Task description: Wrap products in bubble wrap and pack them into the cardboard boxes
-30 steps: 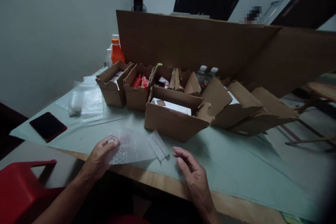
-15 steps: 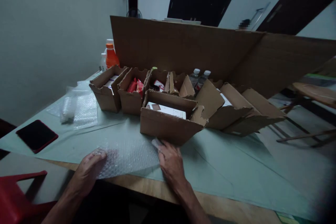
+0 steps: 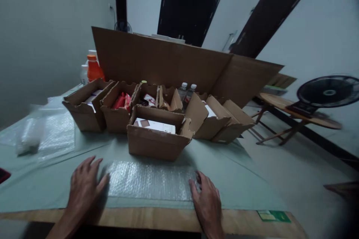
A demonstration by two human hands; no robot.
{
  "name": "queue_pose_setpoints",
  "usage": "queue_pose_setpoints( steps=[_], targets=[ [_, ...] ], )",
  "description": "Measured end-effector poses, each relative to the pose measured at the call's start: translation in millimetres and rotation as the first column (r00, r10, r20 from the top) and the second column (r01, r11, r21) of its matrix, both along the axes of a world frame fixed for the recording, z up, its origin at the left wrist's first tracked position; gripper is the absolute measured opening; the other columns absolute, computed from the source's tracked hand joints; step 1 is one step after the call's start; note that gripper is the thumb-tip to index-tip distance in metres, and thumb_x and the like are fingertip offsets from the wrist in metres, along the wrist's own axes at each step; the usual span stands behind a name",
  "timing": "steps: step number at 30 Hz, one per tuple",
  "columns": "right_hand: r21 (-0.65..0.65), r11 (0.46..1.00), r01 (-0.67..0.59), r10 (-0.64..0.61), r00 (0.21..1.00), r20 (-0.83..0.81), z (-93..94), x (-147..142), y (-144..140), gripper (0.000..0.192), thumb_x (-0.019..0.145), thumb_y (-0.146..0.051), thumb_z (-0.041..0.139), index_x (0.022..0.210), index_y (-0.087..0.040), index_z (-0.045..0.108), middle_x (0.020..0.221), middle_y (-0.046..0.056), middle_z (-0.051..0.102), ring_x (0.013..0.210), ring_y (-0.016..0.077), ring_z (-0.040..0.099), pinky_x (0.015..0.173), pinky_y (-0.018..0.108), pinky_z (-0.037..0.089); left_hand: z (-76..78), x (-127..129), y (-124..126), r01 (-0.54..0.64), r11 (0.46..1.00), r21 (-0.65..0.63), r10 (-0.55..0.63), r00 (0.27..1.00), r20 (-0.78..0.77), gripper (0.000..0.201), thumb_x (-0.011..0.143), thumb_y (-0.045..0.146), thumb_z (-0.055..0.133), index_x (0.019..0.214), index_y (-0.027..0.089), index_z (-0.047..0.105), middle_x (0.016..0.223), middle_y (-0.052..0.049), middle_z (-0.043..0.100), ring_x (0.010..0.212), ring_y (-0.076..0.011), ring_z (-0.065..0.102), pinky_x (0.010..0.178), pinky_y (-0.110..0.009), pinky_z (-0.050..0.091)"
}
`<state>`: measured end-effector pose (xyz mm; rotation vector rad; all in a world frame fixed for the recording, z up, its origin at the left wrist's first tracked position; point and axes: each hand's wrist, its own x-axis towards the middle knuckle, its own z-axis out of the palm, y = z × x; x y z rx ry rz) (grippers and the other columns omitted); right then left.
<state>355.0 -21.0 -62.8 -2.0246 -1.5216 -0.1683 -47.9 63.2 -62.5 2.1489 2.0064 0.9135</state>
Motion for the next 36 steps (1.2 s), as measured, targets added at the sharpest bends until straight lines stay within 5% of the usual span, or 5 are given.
queue_pose_setpoints(
  steps=[6,12,23,30,36],
  targets=[
    [0.068,0.964,-0.257,0.253,0.965,0.063,27.6,-54.6,14.9,0.025,0.095,-0.026,0.052,0.116,-0.022,0.064,0.119,0.010,0.070,0.109,0.0258,0.063,0.094,0.041,0.048,-9.6,7.3,-1.7,0.238,0.960,0.149,-0.256,0.959,0.122,0.035,0.085,0.042,0.059,0.119,0.032,0.064,0.130,-0.009,0.063,0.118,-0.0347,0.059,0.100,-0.049,0.046],
    [-0.232,0.725,-0.648,0.658,0.752,-0.043,28.6,-165.8,56.8,0.038,0.093,-0.023,0.057,0.131,-0.021,0.059,0.141,0.009,0.059,0.125,0.0264,0.055,0.103,0.043,0.046,-4.3,51.9,-10.1,0.462,0.887,-0.011,-0.463,0.887,-0.004,0.029,0.088,0.024,0.052,0.110,0.025,0.071,0.123,-0.011,0.069,0.119,-0.0318,0.060,0.101,-0.050,0.047],
    [-0.167,0.976,-0.138,0.177,0.953,0.247,-3.0,32.4,-5.5,0.047,0.100,-0.039,0.034,0.120,-0.013,0.067,0.131,0.018,0.065,0.126,0.0330,0.056,0.098,0.050,0.046,-12.7,24.0,-15.9,0.442,0.897,0.008,-0.442,0.896,0.037,0.030,0.092,0.023,0.051,0.119,0.021,0.065,0.136,-0.012,0.060,0.131,-0.0301,0.051,0.106,-0.049,0.047],
    [-0.243,0.950,-0.196,0.234,0.963,0.135,12.8,11.5,28.4,0.045,0.093,-0.038,0.042,0.124,-0.013,0.064,0.135,0.016,0.063,0.124,0.0304,0.057,0.099,0.046,0.045,22.4,-4.3,-7.5,-0.011,0.986,-0.169,-0.028,0.974,-0.223,0.029,0.089,0.039,0.059,0.107,0.017,0.069,0.099,-0.012,0.068,0.098,-0.0316,0.060,0.086,-0.045,0.048],
    [-0.288,0.918,-0.272,0.270,0.962,-0.046,24.6,-5.7,44.7,0.030,0.082,-0.038,0.048,0.086,-0.018,0.069,0.113,0.016,0.071,0.108,0.0315,0.064,0.092,0.044,0.047,22.6,12.6,-8.1,0.005,0.959,-0.284,-0.053,0.986,-0.161,0.012,0.085,0.024,0.058,0.078,0.019,0.067,0.088,-0.008,0.067,0.091,-0.0266,0.060,0.081,-0.036,0.044]
  ],
)
